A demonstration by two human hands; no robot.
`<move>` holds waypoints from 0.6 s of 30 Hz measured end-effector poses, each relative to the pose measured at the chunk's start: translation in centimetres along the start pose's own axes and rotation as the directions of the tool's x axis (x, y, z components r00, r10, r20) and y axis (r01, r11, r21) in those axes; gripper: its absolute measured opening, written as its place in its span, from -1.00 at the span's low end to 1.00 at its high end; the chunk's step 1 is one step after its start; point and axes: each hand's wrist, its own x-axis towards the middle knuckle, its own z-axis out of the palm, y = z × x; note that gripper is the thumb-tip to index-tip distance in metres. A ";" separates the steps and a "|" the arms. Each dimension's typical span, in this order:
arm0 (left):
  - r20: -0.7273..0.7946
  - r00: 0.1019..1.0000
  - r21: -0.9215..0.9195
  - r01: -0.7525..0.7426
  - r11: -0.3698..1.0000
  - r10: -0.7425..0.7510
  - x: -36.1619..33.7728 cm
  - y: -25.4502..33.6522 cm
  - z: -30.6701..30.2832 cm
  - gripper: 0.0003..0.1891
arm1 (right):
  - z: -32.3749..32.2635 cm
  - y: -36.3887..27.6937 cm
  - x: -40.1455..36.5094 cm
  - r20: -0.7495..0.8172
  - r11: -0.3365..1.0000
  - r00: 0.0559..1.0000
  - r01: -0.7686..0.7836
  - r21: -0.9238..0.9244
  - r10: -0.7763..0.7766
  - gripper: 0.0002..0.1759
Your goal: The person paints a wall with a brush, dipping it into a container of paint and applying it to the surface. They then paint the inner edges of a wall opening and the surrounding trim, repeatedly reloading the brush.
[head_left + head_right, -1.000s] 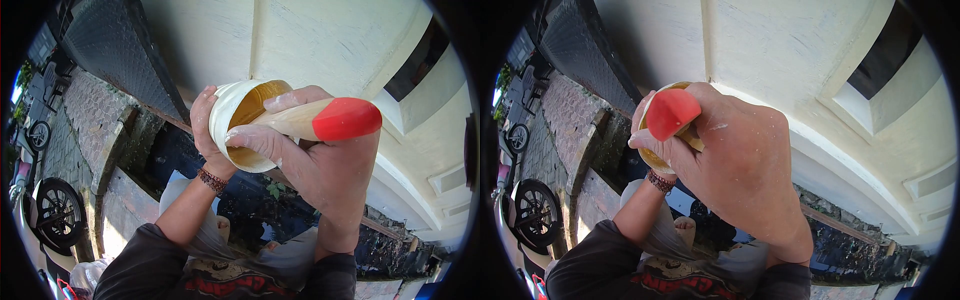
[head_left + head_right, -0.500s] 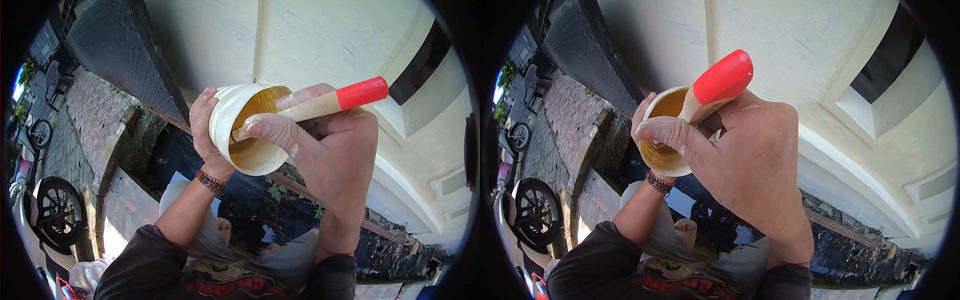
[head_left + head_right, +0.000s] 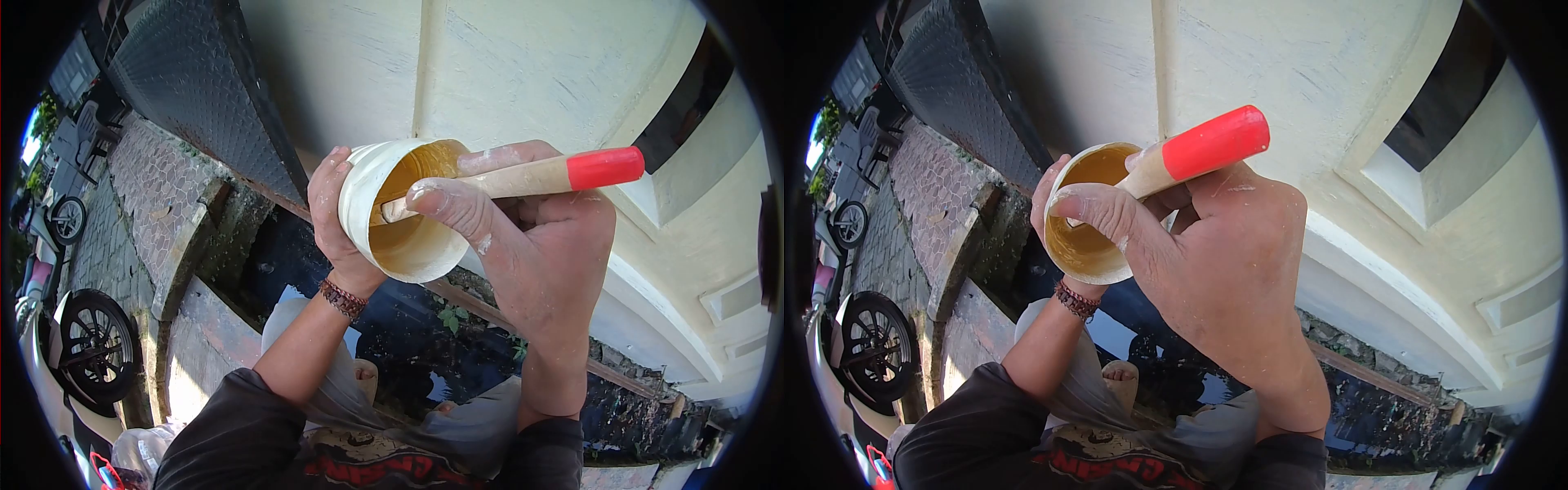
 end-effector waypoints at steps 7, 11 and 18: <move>0.035 0.999 -0.118 0.019 0.993 -0.015 0.1 1.2 -0.2 -0.19 | -0.5 0.2 0.3 0.127 0.954 0.959 0.271 -0.130 -0.255 -0.60; 0.087 0.975 -0.182 0.218 0.959 -0.205 0.0 1.3 -0.4 -0.18 | -0.7 0.4 0.4 0.142 0.943 0.942 0.318 -0.099 -0.303 -0.60; 0.028 0.999 -0.042 0.035 0.998 -0.034 0.4 1.4 -0.1 -0.12 | -1.4 -0.1 0.2 0.077 0.953 0.967 0.252 -0.166 -0.242 -0.59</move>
